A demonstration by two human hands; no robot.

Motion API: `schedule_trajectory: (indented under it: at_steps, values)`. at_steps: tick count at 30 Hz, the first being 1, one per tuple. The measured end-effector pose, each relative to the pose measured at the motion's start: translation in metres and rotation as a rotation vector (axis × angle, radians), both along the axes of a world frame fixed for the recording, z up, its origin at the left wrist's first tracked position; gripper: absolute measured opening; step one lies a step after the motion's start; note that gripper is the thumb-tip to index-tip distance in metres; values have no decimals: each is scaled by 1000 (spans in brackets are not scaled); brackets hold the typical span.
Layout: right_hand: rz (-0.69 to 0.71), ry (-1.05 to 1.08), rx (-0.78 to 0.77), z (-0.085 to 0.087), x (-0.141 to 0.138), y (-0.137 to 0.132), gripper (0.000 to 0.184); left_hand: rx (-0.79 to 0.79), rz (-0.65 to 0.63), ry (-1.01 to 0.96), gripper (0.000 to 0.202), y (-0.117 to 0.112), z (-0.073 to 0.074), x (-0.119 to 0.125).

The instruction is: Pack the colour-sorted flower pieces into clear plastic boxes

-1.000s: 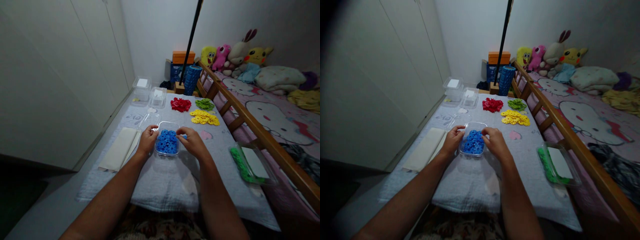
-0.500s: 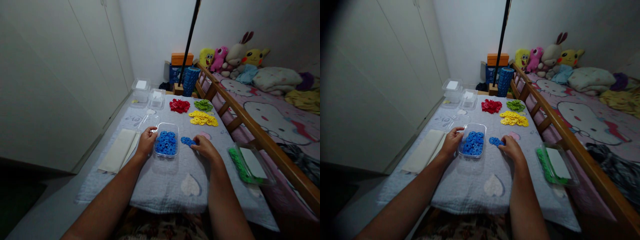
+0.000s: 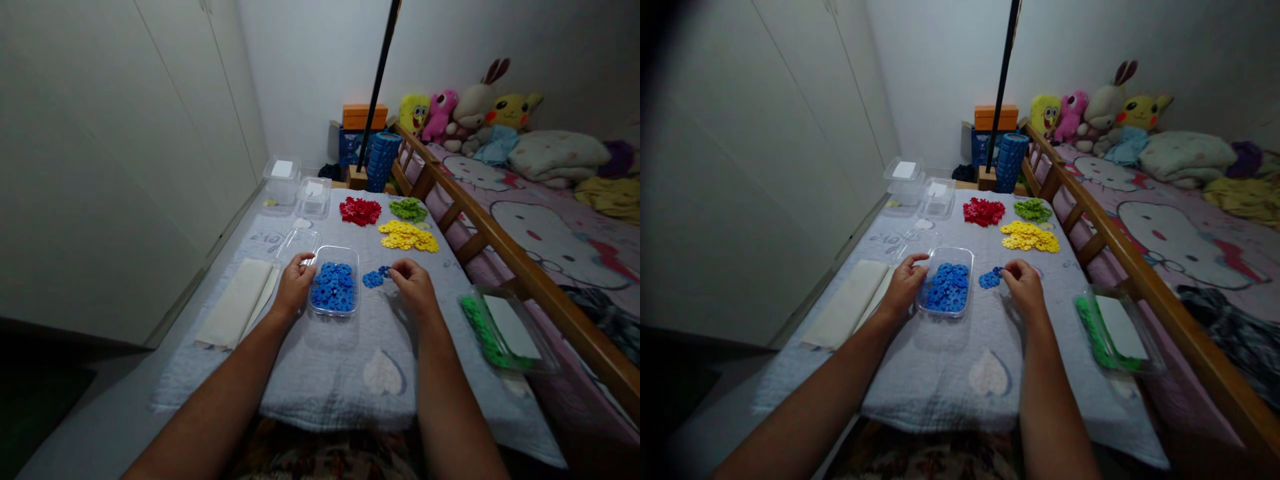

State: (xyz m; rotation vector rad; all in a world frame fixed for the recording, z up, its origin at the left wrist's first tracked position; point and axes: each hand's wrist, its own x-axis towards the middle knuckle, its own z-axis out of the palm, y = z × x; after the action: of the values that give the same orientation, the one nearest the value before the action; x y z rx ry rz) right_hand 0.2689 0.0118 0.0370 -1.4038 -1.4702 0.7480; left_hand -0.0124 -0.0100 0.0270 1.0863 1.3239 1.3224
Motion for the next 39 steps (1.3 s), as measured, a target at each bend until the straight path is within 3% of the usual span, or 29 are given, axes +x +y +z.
schedule_trajectory:
  at_steps: [4, 11, 28, 34, 39]
  values:
    - [21, 139, 152, 8, -33, -7, 15, 2, -6, 2, 41, 0, -1, 1]
    - [145, -66, 341, 17, -68, -15, 6, -5, 1, -17, 42, -3, 5, 2]
    - [260, -546, 247, 19, -84, -5, 13, 0, -9, -6, 42, 0, -2, 2]
    - [251, -567, 248, 15, -83, -1, 11, 2, -16, -53, 43, 0, -3, 2]
    - [269, -463, 263, 10, -75, 1, 14, -17, -23, -88, 46, 0, -5, 2]
